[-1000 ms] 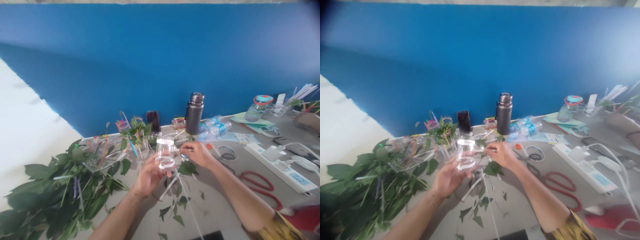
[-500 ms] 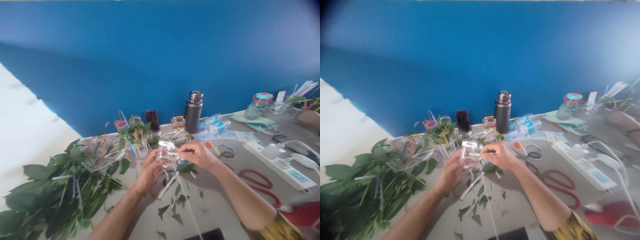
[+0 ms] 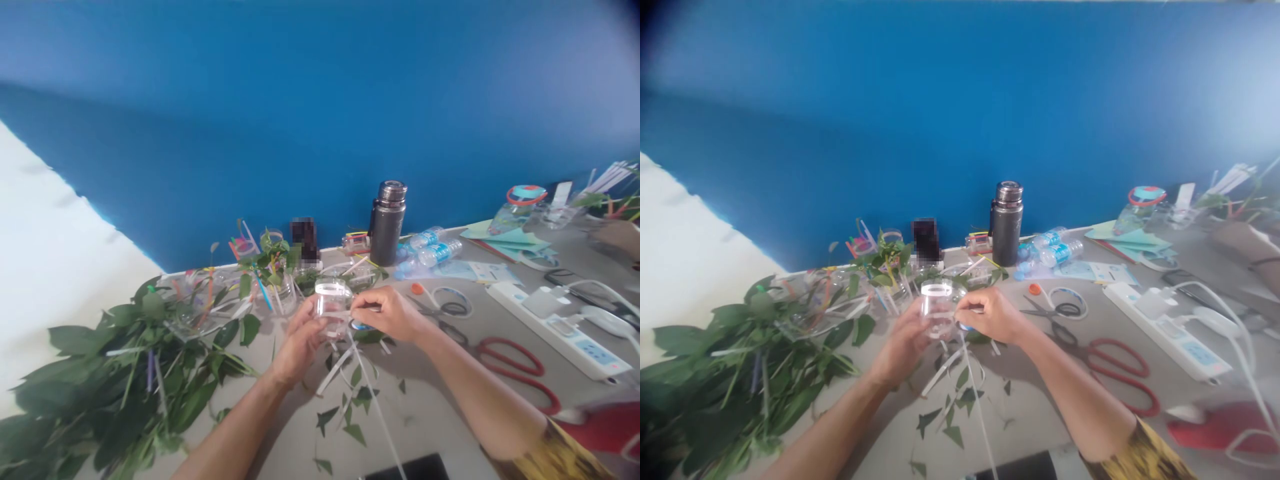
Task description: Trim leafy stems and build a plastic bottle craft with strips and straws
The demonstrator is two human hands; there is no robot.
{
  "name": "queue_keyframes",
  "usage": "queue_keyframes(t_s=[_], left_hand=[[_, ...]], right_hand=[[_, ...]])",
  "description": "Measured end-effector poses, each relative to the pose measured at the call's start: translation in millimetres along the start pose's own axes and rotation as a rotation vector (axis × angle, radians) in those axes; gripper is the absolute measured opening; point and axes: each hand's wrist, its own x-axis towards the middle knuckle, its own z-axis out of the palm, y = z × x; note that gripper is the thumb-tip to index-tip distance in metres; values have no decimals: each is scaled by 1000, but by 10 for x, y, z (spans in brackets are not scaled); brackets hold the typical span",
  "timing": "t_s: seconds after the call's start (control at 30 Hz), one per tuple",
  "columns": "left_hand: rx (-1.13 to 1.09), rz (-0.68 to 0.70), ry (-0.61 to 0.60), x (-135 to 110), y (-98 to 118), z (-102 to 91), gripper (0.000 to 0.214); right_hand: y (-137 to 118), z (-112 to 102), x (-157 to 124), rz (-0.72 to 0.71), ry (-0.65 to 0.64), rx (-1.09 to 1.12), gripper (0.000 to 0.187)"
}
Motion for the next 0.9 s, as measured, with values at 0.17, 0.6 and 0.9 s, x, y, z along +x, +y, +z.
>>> queue_keyframes(t_s=[0.17, 0.6, 0.9], left_hand=[[29, 22, -44, 5, -31, -6, 40], [194, 100, -30, 10, -101, -43, 44], [141, 51, -3, 10, -84, -15, 33]], right_hand=[[1, 30, 6, 23, 5, 0, 16], [-6, 46, -5, 22, -28, 4, 15], [6, 57, -2, 18, -25, -40, 16]])
